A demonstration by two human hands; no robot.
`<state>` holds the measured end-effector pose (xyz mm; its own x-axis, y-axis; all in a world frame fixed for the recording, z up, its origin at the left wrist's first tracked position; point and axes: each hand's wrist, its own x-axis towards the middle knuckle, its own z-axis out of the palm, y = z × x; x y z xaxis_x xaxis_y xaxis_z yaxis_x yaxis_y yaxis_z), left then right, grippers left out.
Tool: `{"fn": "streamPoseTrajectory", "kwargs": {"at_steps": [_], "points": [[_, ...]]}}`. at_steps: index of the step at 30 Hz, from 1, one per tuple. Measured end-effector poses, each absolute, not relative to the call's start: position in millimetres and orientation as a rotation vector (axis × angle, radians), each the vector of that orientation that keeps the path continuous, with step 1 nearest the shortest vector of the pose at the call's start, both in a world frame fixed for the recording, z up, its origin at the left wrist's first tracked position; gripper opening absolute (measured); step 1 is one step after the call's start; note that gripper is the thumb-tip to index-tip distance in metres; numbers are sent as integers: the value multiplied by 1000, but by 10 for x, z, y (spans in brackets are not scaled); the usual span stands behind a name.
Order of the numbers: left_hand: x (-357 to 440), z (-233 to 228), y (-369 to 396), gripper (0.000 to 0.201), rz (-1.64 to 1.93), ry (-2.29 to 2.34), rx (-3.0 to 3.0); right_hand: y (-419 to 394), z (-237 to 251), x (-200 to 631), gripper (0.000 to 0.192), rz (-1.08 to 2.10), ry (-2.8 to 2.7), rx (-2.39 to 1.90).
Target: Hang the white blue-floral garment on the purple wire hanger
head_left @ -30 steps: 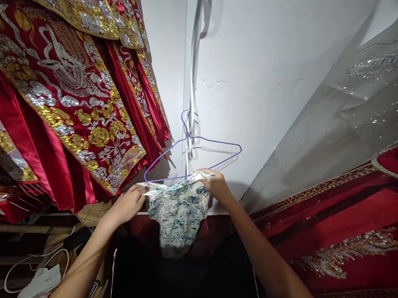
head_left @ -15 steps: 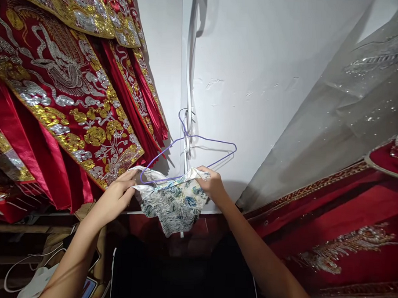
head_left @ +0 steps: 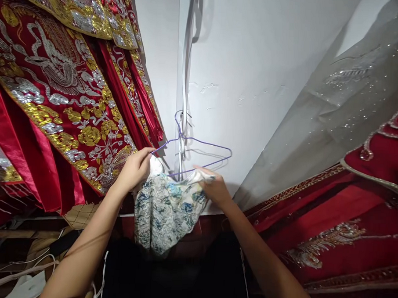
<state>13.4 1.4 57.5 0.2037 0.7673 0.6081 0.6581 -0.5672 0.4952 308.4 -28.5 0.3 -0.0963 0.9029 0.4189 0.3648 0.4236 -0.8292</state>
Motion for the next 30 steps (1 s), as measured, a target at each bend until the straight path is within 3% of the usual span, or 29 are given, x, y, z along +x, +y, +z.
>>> {"fn": "streamPoseTrajectory", "kwargs": {"at_steps": [4,6,8,12,13,14,18,20,24,30], "points": [[53,553,65,31,1283,1372,2401,-83,7,3490,96,449,-1441,-1242],[61,559,53,31,1257,1369,2423,67,43,3630,110,358,-1425,-1289],[93,564,34,32,1200,1383,2441,215,98,3718,109,351,-1466,-1329],[139,553,30,29,1152,1476,2470,359,206,3789,60,449,-1589,-1388],[142,546,39,28,1167,1487,2474,353,224,3800,56,417,-1579,-1418],[143,537,49,27,1176,1483,2477,338,236,3814,61,370,-1550,-1450],[168,507,70,26,1159,1394,2479,297,235,3913,113,314,-1474,-1481],[192,498,62,26,1156,1381,2481,334,209,3974,120,363,-1517,-1455],[218,490,39,26,1184,1423,2466,436,157,4042,108,369,-1538,-1451],[57,466,101,28,1372,1650,2338,240,135,4015,54,274,-1493,-1528]]}}
